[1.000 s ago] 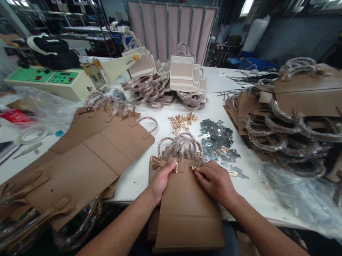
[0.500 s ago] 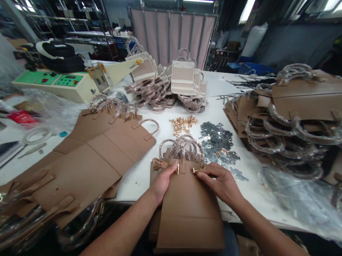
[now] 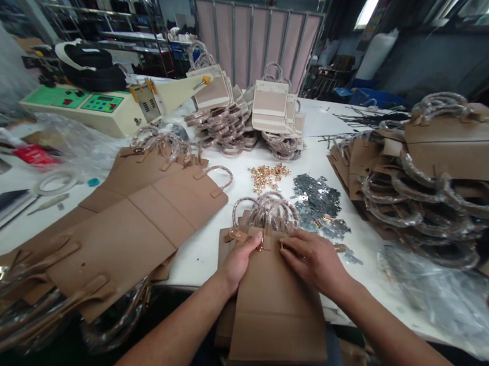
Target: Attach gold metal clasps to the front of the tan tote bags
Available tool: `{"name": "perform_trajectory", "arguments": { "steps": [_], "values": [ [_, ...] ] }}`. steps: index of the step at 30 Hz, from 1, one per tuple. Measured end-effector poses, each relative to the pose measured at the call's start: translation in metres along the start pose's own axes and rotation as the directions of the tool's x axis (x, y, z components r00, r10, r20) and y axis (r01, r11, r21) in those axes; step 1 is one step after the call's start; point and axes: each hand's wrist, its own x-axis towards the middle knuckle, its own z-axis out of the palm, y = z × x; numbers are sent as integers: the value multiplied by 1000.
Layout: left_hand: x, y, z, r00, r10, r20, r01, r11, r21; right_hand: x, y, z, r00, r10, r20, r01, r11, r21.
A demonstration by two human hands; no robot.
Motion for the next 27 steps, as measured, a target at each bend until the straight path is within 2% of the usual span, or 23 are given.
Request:
{"name": "perform_trajectory", "arguments": {
  "steps": [4,8,12,15,18,23,25,27],
  "values": [
    [0,-1,0,999,-27,16,27,1000,-7,-2,-4,6,999,30,-40,-32,998,-46],
    [0,-1,0,1000,-26,0,26,1000,9,2,-8,3,995,97,-26,-97,995,-19],
    [-1,-1,0,1000,-5,8,5,1000,4,3,-2,-3,999,2,40,-5,998,64],
    [0,-2,-1,999,34,3,-34,999,15,0,4,-2,999,-49,22,45,990,135],
    [0,-2,0,999,51,-10,-51,998,37,-4,7,1,1000,-11,6,10,979,204],
    [1,-3,0,999,52,-15,-51,997,57,-4,4,1,988,156,15,-154,952,264],
    [1,-3,-1,997,68,-26,-66,995,69,-2,3,-2,988,148,47,-155,954,256],
    [2,-4,-2,997,70,-38,-67,996,66,2,3,-3,993,89,73,-104,964,246]
  ]
}}
